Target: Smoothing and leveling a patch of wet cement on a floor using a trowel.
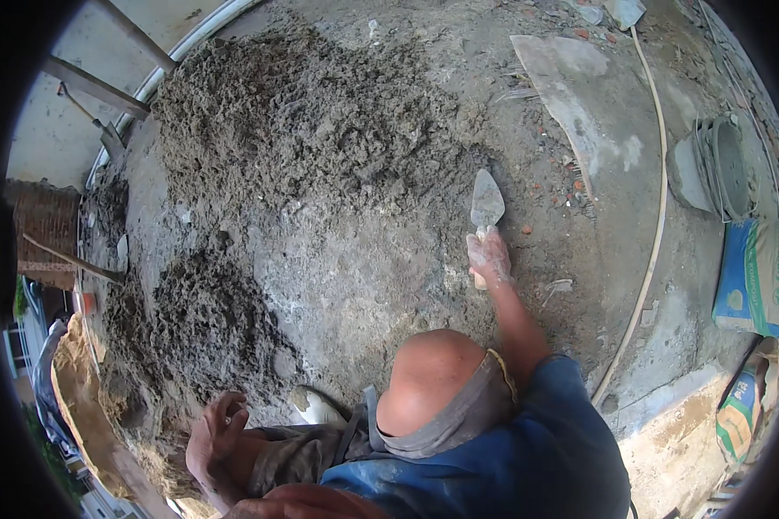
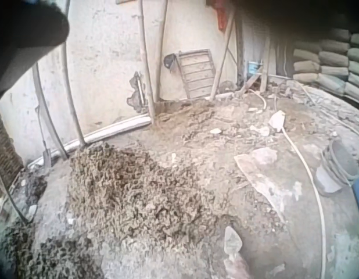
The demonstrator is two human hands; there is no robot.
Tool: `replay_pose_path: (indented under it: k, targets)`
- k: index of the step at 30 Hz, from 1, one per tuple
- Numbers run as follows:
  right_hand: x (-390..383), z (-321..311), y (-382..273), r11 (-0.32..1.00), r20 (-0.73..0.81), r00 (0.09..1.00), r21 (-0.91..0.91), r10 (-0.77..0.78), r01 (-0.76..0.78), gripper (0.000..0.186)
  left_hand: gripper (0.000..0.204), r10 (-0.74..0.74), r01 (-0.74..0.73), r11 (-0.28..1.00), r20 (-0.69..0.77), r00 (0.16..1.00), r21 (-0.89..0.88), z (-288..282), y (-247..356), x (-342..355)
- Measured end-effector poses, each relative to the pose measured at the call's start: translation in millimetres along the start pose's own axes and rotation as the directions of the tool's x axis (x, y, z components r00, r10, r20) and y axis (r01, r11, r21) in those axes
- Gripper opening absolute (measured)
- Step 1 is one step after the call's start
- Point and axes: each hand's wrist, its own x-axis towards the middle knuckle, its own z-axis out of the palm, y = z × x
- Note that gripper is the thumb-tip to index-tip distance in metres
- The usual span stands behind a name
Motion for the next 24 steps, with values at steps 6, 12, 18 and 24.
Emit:
replay_pose_path:
  k: [6, 12, 18, 24]
  targets:
    - [102, 19, -13, 0.823, 0.094, 0.931, -0.443, -0.353, 0.357, 0.047, 0.035, -0.038, 0.043, 0.998, 0.088, 0.995, -0.049, -2, 16, -2]
    - [67, 38, 7, 0.958, -0.088, 0.955, 0.004, -0.284, 0.286, 0.04, 0.036, -0.021, 0.021, 1.0, 0.024, 0.999, 0.007, -2, 12, 0]
    - [67, 43, -39, 0.912, 0.143, 0.975, 0.397, -0.17, 0.101, 0.038, 0.035, -0.145, 0.145, 0.989, 0.074, 0.987, 0.005, -8, 24, -18]
    - [49, 50, -110, 0.868, -0.065, 0.886, -0.244, -0.459, 0.432, 0.043, 0.029, -0.039, 0.037, 0.999, -0.085, 0.996, -0.025, -3, 13, -14]
